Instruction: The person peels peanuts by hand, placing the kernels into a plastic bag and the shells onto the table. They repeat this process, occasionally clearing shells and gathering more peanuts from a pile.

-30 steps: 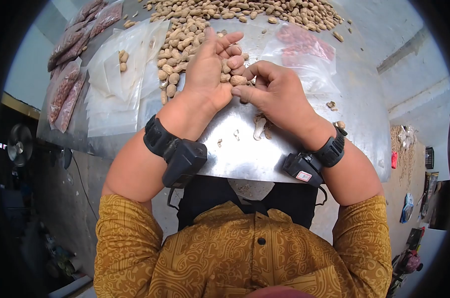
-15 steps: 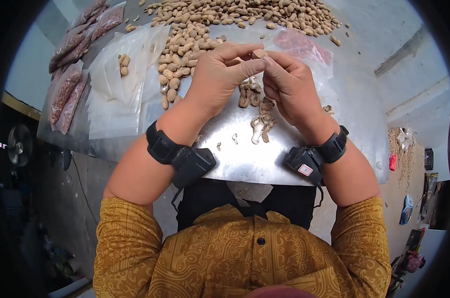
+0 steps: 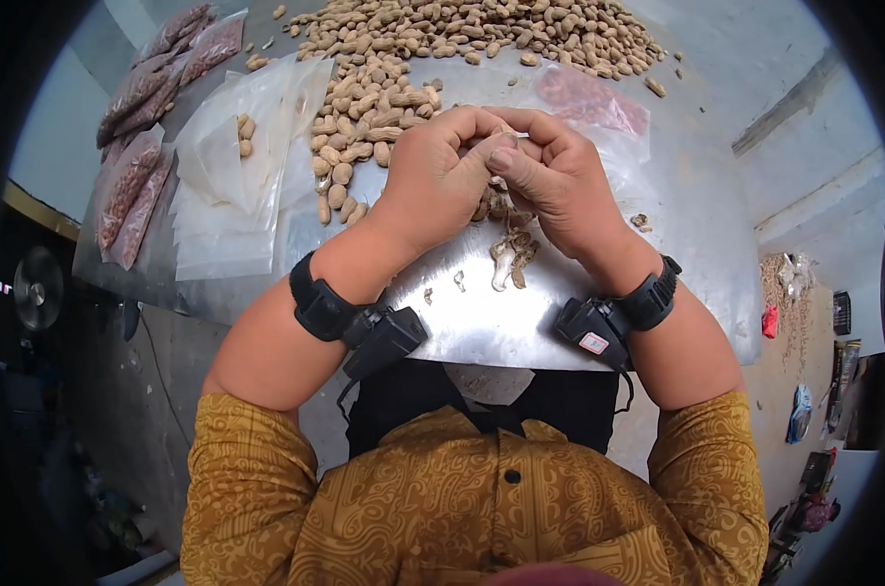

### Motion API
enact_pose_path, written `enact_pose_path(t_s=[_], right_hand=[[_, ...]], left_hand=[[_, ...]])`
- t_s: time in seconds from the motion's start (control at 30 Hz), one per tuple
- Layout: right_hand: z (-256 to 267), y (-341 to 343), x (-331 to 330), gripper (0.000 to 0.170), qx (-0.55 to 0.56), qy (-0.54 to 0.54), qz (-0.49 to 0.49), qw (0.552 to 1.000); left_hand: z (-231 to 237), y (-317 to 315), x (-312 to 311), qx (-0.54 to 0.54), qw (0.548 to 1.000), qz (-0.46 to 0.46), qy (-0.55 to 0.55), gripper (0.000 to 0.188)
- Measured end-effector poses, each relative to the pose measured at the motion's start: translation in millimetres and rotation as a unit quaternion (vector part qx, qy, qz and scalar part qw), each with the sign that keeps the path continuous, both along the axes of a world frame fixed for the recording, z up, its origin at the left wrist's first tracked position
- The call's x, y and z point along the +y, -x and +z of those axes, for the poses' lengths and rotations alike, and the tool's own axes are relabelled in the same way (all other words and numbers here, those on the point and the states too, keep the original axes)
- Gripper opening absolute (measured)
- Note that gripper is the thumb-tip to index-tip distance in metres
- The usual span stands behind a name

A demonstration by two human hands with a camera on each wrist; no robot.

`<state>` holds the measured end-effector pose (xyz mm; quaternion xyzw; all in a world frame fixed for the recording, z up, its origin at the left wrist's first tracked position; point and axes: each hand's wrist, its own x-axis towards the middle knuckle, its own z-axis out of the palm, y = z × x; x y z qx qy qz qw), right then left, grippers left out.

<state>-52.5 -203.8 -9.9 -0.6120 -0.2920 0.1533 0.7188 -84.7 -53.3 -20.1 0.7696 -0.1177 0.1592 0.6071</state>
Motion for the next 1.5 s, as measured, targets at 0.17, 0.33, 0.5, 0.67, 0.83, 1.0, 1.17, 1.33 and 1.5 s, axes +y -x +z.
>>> enact_pose_path(t_s=[0.17,0.33,0.5,0.67,0.83,1.0,1.17,1.33,1.5], right_hand=[[2,4,1,0.035,0.031,-0.007,-0.004,0.999],[9,6,-1,0.029,0.011,-0.047,0.005,0.999],[-9,0,2,0.025,0.06,-0.148,0.015,0.987],[-4,1,2,0.025,0.177,-0.224,0.081,0.955],[-6,-1,1,0.028,0.212,-0.251,0.133,0.935],[-7,-2,3,0.031,0.238,-0.21,0.096,0.943],[-11,-5,2,0.038,0.306,-0.218,0.157,0.913],[-17,-8,2,0.037,0.335,-0.223,0.161,0.901],[-9,-8,0,0.023,0.255,-0.177,0.004,0.951]], left_hand=[[1,4,-2,-0.003,0.999,-0.015,0.046,0.017],[1,-4,-1,0.086,0.957,-0.133,0.243,0.017],[0,-3,-6,0.105,0.905,-0.173,0.374,0.017],[3,-4,-4,0.116,0.885,-0.199,0.404,0.017],[13,-2,6,0.147,0.917,-0.218,0.301,0.019],[18,1,2,0.037,0.988,-0.075,0.13,0.015],[16,-2,8,-0.174,0.973,0.058,-0.141,0.018],[21,-2,12,-0.216,0.954,0.044,-0.205,0.018],[29,-1,32,0.026,0.972,-0.108,-0.206,0.025]])
